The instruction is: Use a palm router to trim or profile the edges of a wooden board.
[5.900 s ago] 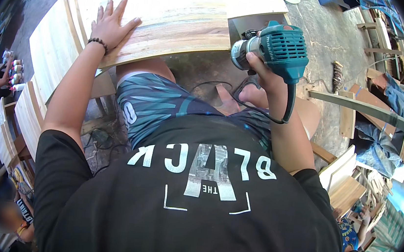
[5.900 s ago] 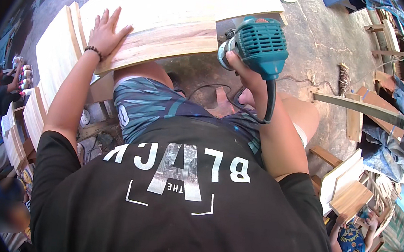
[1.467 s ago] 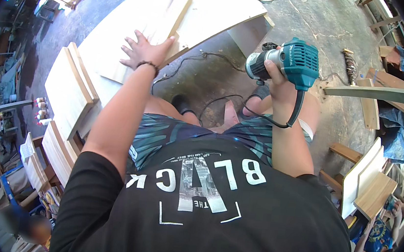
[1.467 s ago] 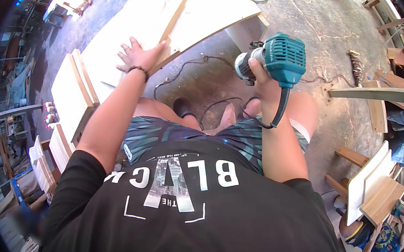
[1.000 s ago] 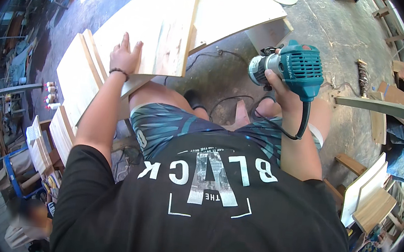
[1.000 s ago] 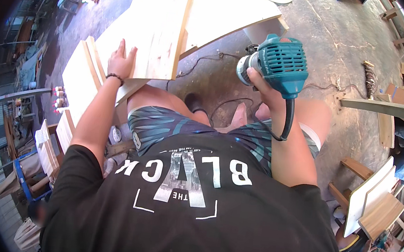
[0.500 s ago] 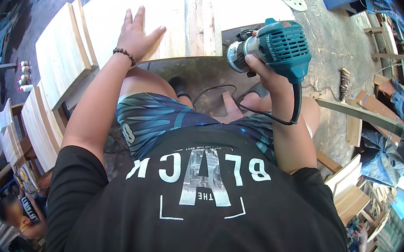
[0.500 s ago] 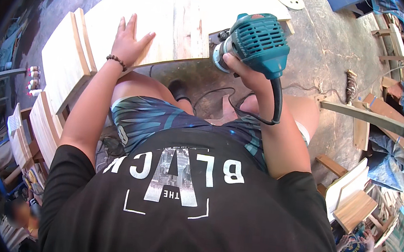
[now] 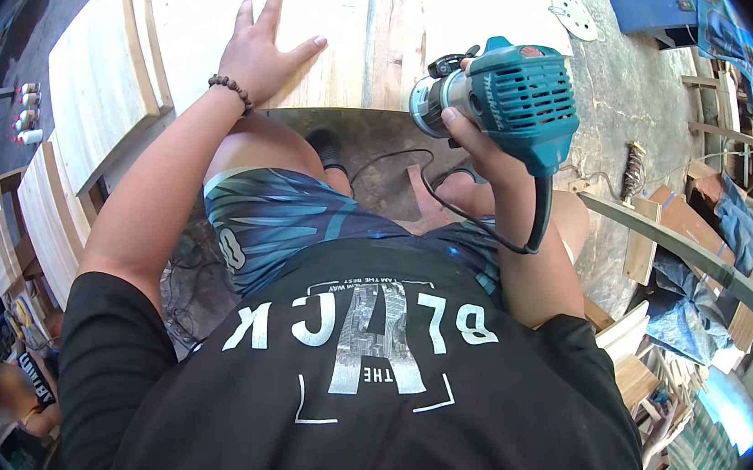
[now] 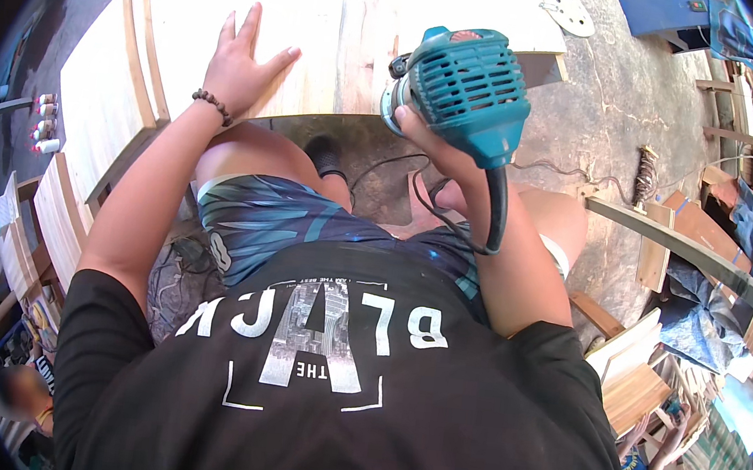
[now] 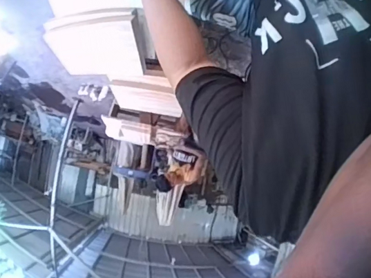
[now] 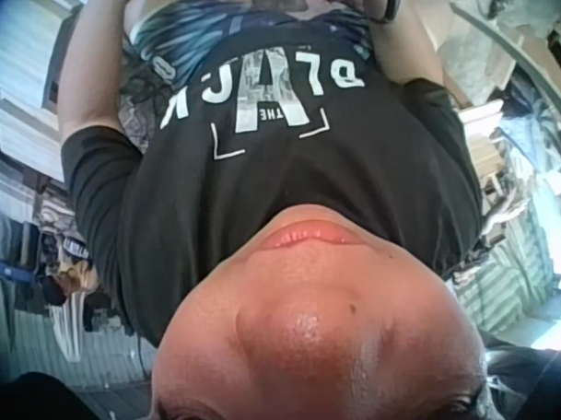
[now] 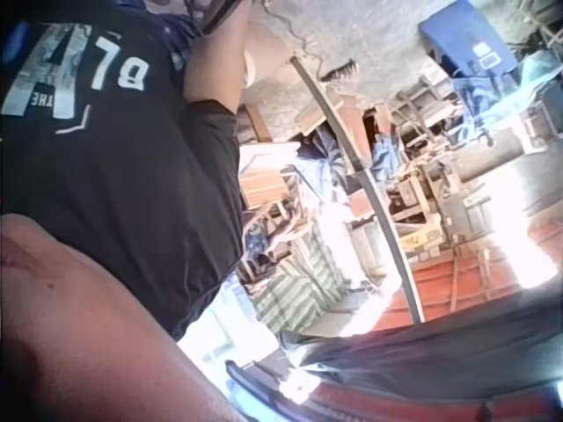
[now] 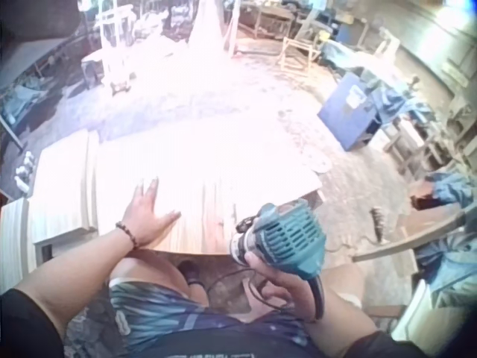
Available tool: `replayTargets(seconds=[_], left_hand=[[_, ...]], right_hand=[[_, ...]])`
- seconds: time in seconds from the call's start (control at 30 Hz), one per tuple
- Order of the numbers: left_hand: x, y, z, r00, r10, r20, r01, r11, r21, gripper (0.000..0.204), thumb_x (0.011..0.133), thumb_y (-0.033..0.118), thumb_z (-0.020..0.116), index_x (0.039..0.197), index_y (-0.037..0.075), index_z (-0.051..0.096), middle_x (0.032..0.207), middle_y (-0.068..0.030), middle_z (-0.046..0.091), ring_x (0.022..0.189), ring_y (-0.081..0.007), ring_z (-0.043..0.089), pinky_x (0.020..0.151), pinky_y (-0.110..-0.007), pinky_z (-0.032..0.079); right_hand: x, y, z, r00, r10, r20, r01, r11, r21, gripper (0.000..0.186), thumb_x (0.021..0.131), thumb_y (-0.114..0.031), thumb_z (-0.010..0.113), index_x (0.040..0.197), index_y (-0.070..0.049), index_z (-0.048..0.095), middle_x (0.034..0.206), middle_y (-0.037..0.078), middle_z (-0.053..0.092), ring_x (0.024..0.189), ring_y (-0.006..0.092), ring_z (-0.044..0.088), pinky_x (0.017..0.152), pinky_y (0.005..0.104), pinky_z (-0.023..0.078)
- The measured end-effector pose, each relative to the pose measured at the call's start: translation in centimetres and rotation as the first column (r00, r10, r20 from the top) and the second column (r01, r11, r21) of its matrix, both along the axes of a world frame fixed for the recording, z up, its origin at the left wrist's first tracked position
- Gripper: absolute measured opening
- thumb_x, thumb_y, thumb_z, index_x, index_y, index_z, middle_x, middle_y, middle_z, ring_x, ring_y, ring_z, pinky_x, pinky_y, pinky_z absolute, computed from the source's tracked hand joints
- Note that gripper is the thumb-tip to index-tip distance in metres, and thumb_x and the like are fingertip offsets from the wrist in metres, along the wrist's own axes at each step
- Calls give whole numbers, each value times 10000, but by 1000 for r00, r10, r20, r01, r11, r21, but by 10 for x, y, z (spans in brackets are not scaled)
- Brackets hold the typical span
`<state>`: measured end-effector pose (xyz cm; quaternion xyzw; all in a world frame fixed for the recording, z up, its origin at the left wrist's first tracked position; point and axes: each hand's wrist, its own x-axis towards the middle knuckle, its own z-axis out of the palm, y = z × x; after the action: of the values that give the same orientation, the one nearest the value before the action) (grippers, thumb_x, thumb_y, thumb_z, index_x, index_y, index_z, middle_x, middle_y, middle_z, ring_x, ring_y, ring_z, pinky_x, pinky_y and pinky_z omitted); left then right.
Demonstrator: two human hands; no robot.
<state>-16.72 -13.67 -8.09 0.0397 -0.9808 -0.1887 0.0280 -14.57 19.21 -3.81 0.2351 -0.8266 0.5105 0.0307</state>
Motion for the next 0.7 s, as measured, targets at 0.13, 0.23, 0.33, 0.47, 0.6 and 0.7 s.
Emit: replayTargets(seconds=[0.13, 0.23, 0.33, 0.47, 0.6, 0.7], left_hand=[[-2, -3, 1, 1000, 12, 22, -11, 999, -48, 1075, 792, 715, 663, 1574, 82, 283, 1540, -391, 235, 1408, -481, 379, 1122, -454, 407], [-2, -5, 2, 1000, -16, 8, 17, 998, -53, 1104, 770, 726, 679, 1573, 81, 279, 1537, -395, 230, 1401, -491, 384, 1118, -458, 414], [-2, -5, 3, 999, -37, -5, 36, 997, -69, 1131, 749, 735, 695, 1575, 87, 274, 1530, -399, 232, 1389, -500, 395, 1102, -464, 435], [-2, -4, 7, 998, -36, 45, 38, 998, -46, 1137, 745, 707, 719, 1577, 83, 260, 1512, -416, 244, 1391, -515, 380, 1086, -477, 447], [-3, -3, 12, 997, -52, 50, 52, 999, -8, 1158, 724, 684, 752, 1581, 89, 250, 1503, -430, 245, 1376, -528, 394, 1072, -489, 456], [-3, -2, 13, 997, -48, 63, 50, 999, -17, 1187, 682, 728, 757, 1567, 89, 290, 1498, -421, 244, 1305, -529, 479, 1024, -472, 505]], right_hand=[[2, -13, 5, 999, -38, 15, 36, 994, 105, 549, 779, -45, 782, 1301, -32, 611, 1117, 83, 646, 895, 150, 640, 701, 281, 543], [1, -18, 9, 955, -84, 283, 47, 990, 136, 554, 779, -56, 775, 1305, -26, 604, 1155, 96, 651, 1000, 190, 633, 850, 352, 536], [-10, -21, 9, 997, -69, 44, 61, 986, 152, 589, 763, -72, 780, 1318, -26, 590, 1156, 108, 654, 1056, 227, 621, 940, 399, 501], [-37, -29, 4, 995, -41, 92, 49, 994, -94, 567, 743, -46, 743, 1277, -32, 553, 1240, 120, 599, 1125, 241, 580, 984, 403, 472], [-70, -36, 1, 997, -32, 71, 43, 986, -160, 535, 742, -36, 746, 1250, -36, 577, 1193, 95, 619, 1092, 212, 599, 965, 381, 486], [-96, -39, -1, 998, -31, -63, 23, 993, -114, 437, 754, -78, 766, 1166, -25, 632, 1130, 85, 657, 1043, 210, 633, 930, 360, 502]])
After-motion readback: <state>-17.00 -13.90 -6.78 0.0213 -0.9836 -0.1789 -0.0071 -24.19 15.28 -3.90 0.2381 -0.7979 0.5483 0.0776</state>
